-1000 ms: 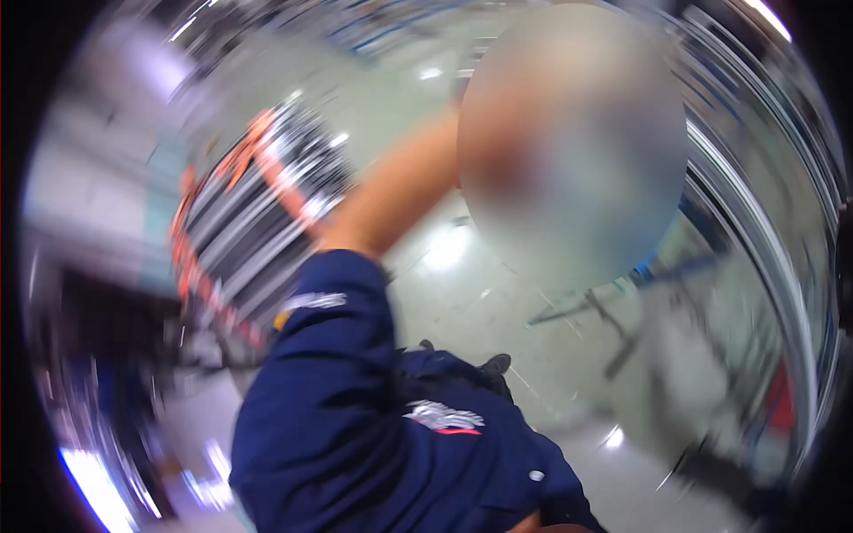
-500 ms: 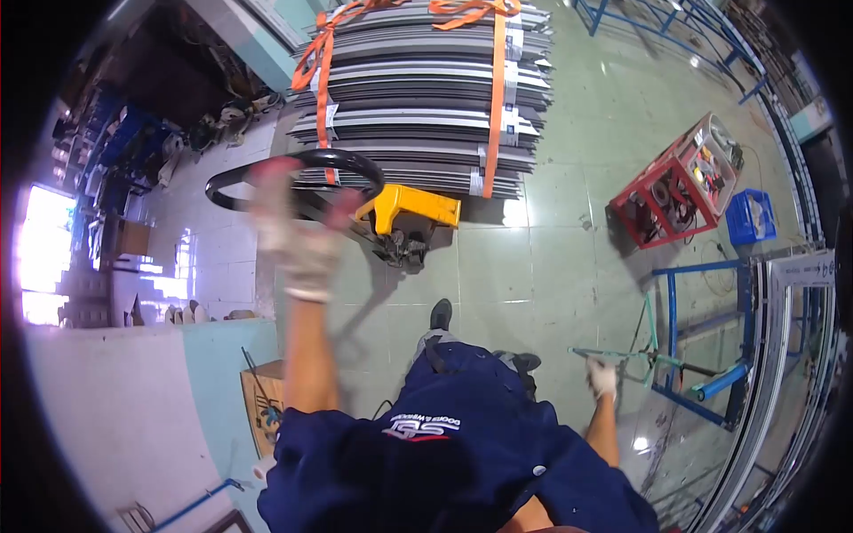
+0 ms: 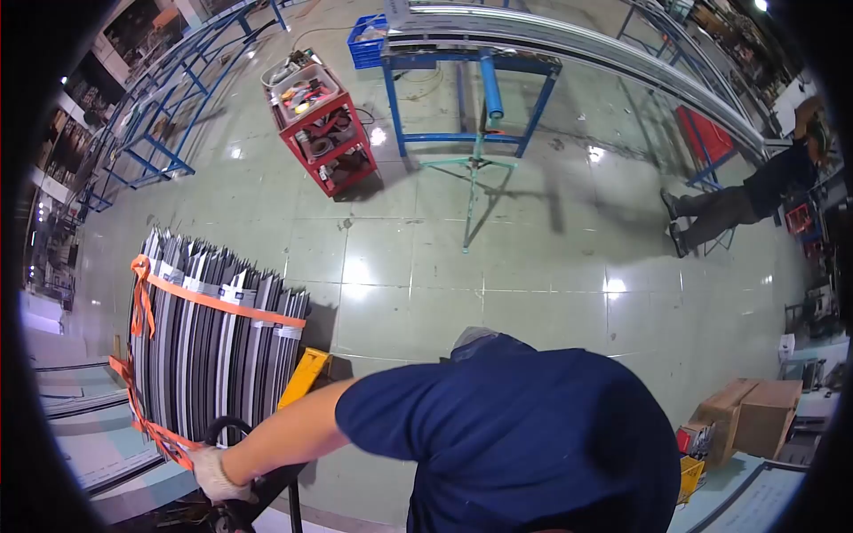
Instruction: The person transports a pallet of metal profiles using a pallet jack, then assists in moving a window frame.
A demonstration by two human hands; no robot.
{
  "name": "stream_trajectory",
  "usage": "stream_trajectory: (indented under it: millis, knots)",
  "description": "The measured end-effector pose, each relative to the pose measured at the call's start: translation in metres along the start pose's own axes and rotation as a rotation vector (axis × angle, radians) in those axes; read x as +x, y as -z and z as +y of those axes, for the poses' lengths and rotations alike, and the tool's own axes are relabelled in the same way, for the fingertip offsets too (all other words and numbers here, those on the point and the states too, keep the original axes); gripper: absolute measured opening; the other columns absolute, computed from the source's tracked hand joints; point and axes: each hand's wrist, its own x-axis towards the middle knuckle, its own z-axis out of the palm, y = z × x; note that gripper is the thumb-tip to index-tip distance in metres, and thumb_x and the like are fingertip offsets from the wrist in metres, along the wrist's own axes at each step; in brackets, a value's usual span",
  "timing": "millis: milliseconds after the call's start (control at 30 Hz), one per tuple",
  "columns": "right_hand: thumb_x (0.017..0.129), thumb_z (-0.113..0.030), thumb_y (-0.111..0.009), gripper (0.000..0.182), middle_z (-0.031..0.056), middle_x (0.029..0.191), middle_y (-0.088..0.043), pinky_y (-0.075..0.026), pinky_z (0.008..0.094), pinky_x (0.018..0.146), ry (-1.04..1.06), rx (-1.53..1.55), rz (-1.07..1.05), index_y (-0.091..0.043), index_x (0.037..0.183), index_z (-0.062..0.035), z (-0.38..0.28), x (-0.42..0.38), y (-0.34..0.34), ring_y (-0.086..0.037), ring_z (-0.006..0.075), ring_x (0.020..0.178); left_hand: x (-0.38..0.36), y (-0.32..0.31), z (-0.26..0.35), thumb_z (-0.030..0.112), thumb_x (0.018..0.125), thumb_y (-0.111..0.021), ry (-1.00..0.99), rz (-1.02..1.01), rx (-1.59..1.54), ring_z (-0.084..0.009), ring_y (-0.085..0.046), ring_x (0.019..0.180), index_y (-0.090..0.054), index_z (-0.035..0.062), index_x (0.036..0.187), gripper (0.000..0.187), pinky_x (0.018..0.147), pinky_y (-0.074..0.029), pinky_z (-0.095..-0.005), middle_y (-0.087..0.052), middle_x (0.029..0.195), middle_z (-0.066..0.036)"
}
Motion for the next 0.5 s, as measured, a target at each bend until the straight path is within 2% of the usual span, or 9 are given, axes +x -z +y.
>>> stream_trajectory:
  millis: [67,100,233,267,300,367,400,433,500]
  knots:
    - [0.06,-0.065,-0.093,0.065,-0.0011,0.104,-0.081,-0.058,0.0489,0.091,-0.152,0.096,0.033,-0.085,0.111,-0.0244,0.0,-0.018,-0.009,-0.077,0.0251,0.105,-0.029,0.007,0.027,0.053,0.108,-0.057,-0.008,0.017,0.044,-0.0405,-0.076,0.085,-0.081,0.0092,0.116,0.051,0.072,-0.057,-0.0513,-0.08,0.1,-0.018]
    - [0.061,-0.065,-0.093,0.065,-0.0007,0.106,-0.082,-0.06,0.0429,0.083,-0.156,0.089,0.052,-0.085,0.112,-0.0249,-0.004,-0.04,-0.012,-0.078,0.0239,0.099,-0.045,0.009,0.038,0.055,0.108,-0.056,-0.005,0.026,0.053,-0.0408,-0.076,0.084,-0.081,0.01,0.116,0.052,0.071,-0.057,-0.0522,-0.08,0.099,-0.018]
    - [0.067,-0.053,-0.092,0.053,0.0033,0.104,-0.082,-0.06,0.0442,0.084,-0.147,-0.024,0.096,-0.086,0.109,-0.0228,-0.028,-0.132,-0.023,-0.078,0.0257,0.098,-0.11,0.025,0.075,0.064,0.105,-0.055,0.05,0.004,0.038,-0.0416,-0.077,0.089,-0.081,0.0134,0.124,0.06,0.074,-0.06,-0.05,-0.081,0.102,-0.018]
    - [0.071,-0.046,-0.09,0.044,0.0058,0.103,-0.082,-0.061,0.0446,0.083,-0.102,-0.082,0.117,-0.086,0.107,-0.0219,-0.036,-0.15,-0.026,-0.079,0.0263,0.097,-0.095,-0.051,-0.019,0.031,0.115,-0.055,-0.002,-0.119,-0.422,-0.027,-0.07,0.127,-0.066,-0.0011,0.144,0.045,0.111,-0.053,-0.0343,-0.069,0.142,-0.022]
    - [0.076,-0.036,-0.082,0.028,0.0091,0.097,-0.082,-0.062,0.0448,0.078,-0.172,0.067,0.216,-0.085,0.098,-0.0184,-0.038,-0.176,-0.046,-0.079,0.0282,0.092,-0.139,-0.009,0.039,0.029,0.115,-0.054,-0.018,-0.155,-0.52,-0.0276,-0.068,0.13,-0.065,-0.0007,0.146,0.044,0.113,-0.052,-0.0356,-0.069,0.142,-0.022]
    - [0.082,-0.028,-0.078,0.017,0.0128,0.09,-0.081,-0.064,0.0461,0.075,-0.295,0.303,0.339,-0.084,0.085,-0.0124,-0.056,-0.252,-0.067,-0.08,0.0313,0.085,-0.204,0.029,0.092,0.026,0.112,-0.055,0.12,-0.246,-0.38,-0.0294,-0.071,0.125,-0.071,-0.0013,0.138,0.041,0.11,-0.052,-0.0378,-0.074,0.136,-0.02]
    - [0.08,-0.031,-0.083,0.02,0.0138,0.09,-0.08,-0.063,0.047,0.076,-0.238,0.298,0.311,-0.084,0.088,-0.012,-0.061,-0.277,-0.078,-0.08,0.0306,0.087,-0.233,0.037,0.11,0.031,0.111,-0.059,0.169,-0.298,-0.392,-0.0293,-0.075,0.113,-0.075,-0.0004,0.131,0.041,0.102,-0.055,-0.0367,-0.079,0.124,-0.018]
    - [0.085,-0.026,-0.072,0.025,0.0143,0.099,-0.082,-0.063,0.0468,0.081,-0.185,0.215,0.204,-0.085,0.102,-0.0114,-0.072,-0.314,-0.081,-0.081,0.0293,0.094,-0.264,0.039,0.122,0.038,0.109,-0.062,0.2,-0.325,-0.349,-0.0272,-0.077,0.097,-0.076,0.002,0.128,0.043,0.09,-0.056,-0.0394,-0.08,0.104,-0.023]
    - [0.081,-0.029,-0.079,0.023,0.0138,0.098,-0.082,-0.061,0.0458,0.083,-0.161,0.206,0.095,-0.085,0.096,-0.0114,-0.094,-0.376,-0.102,-0.081,0.0284,0.095,-0.322,0.066,0.17,0.057,0.106,-0.058,0.26,-0.45,-0.285,-0.0407,-0.075,0.084,-0.078,0.0057,0.114,0.056,0.074,-0.053,-0.0497,-0.069,0.087,-0.029]
